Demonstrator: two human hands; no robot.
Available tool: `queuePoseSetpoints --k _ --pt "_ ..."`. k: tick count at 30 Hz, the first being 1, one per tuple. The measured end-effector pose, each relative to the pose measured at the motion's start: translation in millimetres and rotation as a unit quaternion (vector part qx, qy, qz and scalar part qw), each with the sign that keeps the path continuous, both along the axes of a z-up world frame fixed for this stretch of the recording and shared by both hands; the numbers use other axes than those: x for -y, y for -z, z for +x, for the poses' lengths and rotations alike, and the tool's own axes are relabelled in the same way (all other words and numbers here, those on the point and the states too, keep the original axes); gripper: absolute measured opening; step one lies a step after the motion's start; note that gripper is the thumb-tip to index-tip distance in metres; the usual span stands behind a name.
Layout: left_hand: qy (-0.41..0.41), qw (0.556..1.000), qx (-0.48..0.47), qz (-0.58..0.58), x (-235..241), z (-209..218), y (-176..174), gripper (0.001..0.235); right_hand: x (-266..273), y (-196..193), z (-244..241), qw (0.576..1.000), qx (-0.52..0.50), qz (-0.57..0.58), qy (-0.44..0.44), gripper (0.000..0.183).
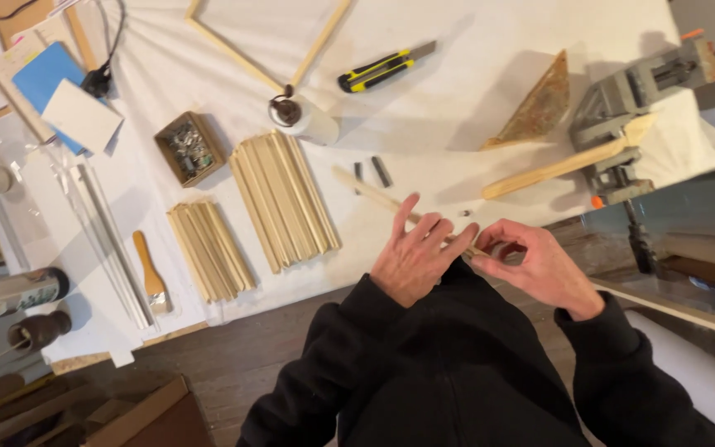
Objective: The person assembles a wooden picture frame at a workbench. They tighten a corner vise holding a mitred frame corner, tap corner fasteners into the joint with a hammer, apply wood glue from a bottle to a mitred moulding piece, fit the pieces together, and place the assembled corner back into the vise and clamp it.
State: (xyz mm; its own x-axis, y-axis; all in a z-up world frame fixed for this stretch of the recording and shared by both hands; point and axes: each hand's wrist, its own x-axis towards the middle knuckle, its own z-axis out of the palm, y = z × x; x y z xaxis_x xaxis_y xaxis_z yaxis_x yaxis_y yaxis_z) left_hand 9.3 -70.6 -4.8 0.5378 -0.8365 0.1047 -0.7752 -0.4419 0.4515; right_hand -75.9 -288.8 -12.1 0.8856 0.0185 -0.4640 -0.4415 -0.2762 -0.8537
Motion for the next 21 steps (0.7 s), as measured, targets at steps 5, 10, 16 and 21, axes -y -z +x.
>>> queuePoseSetpoints --k 5,10,16,21 --pt "0.014 0.994 0.079 -0.074 31.2 2.7 -9.4 0.061 33.6 -0.1 -12.8 0.993 -0.061 0.049 0.085 0.030" --pt "-0.029 0.989 -0.052 -0.137 24.1 -0.9 12.0 0.047 96.3 13.4 -22.5 0.958 0.050 -0.098 0.264 0.034" --pt "-0.023 0.993 -0.086 -0.081 -3.5 -15.5 33.4 0.037 197.1 30.9 15.6 0.960 0.084 -0.137 0.229 0.029" --pt "-0.056 0.991 -0.110 -0.052 -13.8 -24.2 40.6 0.037 244.5 67.2 42.0 0.965 0.067 -0.084 0.240 0.030"
